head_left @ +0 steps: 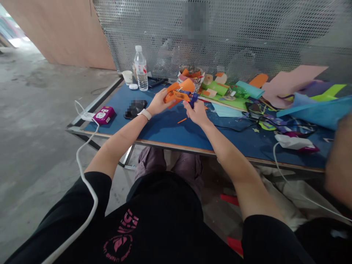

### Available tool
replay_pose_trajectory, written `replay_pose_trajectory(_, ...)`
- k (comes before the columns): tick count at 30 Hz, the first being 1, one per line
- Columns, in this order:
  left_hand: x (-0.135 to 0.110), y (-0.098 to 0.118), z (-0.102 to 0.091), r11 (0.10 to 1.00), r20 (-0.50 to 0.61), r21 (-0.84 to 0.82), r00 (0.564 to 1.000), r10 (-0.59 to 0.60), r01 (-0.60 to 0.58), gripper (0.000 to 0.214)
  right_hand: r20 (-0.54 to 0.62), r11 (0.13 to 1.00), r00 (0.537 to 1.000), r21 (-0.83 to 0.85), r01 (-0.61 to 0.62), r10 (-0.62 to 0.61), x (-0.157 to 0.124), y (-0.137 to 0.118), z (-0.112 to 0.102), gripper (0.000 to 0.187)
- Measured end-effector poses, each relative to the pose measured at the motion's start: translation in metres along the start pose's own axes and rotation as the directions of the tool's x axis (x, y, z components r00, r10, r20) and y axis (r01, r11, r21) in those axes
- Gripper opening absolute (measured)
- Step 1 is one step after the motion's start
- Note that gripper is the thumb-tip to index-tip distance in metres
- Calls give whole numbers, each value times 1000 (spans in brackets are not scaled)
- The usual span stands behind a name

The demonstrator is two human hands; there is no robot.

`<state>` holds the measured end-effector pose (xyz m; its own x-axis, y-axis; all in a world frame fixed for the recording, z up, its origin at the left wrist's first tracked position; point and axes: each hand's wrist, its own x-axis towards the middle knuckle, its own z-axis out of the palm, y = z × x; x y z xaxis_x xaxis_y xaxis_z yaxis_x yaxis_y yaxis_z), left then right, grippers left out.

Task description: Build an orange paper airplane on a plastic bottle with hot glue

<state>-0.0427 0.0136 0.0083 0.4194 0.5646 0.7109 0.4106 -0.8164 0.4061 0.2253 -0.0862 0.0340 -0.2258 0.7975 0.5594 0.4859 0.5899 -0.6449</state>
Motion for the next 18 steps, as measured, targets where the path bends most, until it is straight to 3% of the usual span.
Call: replay_pose_trajectory(18,-1,20,-11,995,60,98,998,-30,24,91,3,1000,1000,-9,16,-16,-2,-2,-7,90)
